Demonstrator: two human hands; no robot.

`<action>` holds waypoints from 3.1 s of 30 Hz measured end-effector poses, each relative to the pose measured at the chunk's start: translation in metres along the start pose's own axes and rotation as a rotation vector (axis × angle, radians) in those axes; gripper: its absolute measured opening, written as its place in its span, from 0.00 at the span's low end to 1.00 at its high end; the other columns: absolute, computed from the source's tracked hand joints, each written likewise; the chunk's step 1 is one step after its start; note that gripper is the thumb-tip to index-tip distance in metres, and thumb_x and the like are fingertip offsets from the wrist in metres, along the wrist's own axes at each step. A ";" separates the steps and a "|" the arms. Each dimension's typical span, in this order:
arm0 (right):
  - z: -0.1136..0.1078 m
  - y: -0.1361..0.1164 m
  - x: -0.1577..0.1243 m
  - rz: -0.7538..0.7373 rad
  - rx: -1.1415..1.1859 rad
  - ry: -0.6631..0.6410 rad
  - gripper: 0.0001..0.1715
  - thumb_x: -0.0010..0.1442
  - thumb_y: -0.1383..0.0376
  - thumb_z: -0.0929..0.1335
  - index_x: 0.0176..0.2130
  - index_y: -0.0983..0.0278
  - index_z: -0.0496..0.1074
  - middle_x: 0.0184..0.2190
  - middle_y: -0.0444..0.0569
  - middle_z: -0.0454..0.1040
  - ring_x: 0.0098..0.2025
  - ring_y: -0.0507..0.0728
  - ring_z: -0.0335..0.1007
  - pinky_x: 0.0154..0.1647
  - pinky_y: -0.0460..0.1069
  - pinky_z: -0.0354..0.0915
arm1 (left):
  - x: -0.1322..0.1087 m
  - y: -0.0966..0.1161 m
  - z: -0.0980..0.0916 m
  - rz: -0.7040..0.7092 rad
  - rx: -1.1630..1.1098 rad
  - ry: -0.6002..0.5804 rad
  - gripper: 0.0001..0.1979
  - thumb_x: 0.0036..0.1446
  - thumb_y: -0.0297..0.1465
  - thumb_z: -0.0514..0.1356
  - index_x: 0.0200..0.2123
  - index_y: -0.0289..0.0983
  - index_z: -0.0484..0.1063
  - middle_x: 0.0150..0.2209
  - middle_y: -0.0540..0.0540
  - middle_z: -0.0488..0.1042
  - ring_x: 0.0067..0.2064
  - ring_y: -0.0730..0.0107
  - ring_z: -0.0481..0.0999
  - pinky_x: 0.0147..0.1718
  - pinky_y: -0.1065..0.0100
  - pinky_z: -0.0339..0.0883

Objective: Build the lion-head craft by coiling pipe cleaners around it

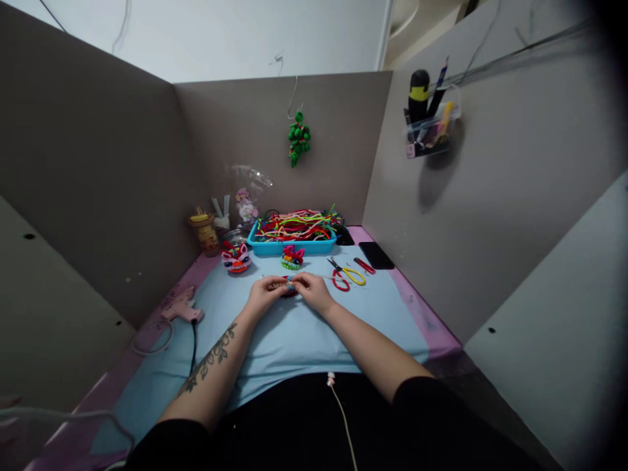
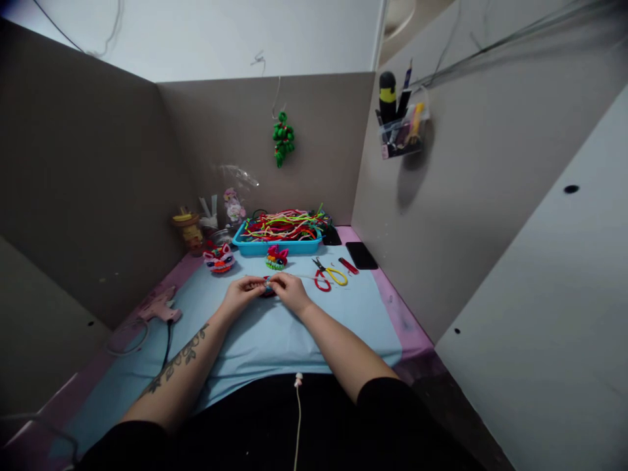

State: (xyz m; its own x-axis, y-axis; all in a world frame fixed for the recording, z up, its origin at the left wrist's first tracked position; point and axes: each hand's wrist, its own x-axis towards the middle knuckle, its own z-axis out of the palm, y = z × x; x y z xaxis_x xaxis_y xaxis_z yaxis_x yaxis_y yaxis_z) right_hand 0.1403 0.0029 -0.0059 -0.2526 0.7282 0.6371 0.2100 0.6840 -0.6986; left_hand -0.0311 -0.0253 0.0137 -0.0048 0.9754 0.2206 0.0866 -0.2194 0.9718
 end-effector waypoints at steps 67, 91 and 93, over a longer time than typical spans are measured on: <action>-0.004 0.014 0.001 0.124 0.040 -0.070 0.09 0.51 0.66 0.69 0.35 0.63 0.76 0.31 0.47 0.72 0.31 0.52 0.67 0.35 0.47 0.63 | 0.010 -0.010 -0.020 0.032 0.032 0.005 0.25 0.41 0.41 0.67 0.42 0.33 0.72 0.33 0.43 0.76 0.32 0.66 0.75 0.33 0.67 0.67; 0.000 0.019 0.001 0.272 0.187 -0.131 0.09 0.51 0.60 0.68 0.30 0.63 0.72 0.24 0.43 0.72 0.25 0.51 0.64 0.29 0.46 0.61 | 0.029 -0.048 -0.027 -0.048 0.470 0.081 0.16 0.43 0.22 0.56 0.38 0.37 0.73 0.36 0.43 0.78 0.39 0.60 0.75 0.43 0.62 0.64; -0.003 0.023 0.003 0.290 0.185 -0.038 0.08 0.51 0.60 0.68 0.29 0.63 0.71 0.24 0.42 0.70 0.26 0.50 0.63 0.28 0.46 0.61 | 0.025 -0.045 -0.024 -0.040 0.511 0.106 0.19 0.43 0.22 0.58 0.42 0.38 0.71 0.38 0.41 0.78 0.40 0.58 0.74 0.44 0.61 0.63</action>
State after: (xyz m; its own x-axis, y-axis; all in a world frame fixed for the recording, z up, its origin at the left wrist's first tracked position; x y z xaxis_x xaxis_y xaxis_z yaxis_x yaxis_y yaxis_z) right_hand 0.1469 0.0208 -0.0195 -0.2428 0.8866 0.3937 0.1043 0.4274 -0.8980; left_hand -0.0593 0.0085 -0.0224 -0.1165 0.9692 0.2170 0.5589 -0.1166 0.8210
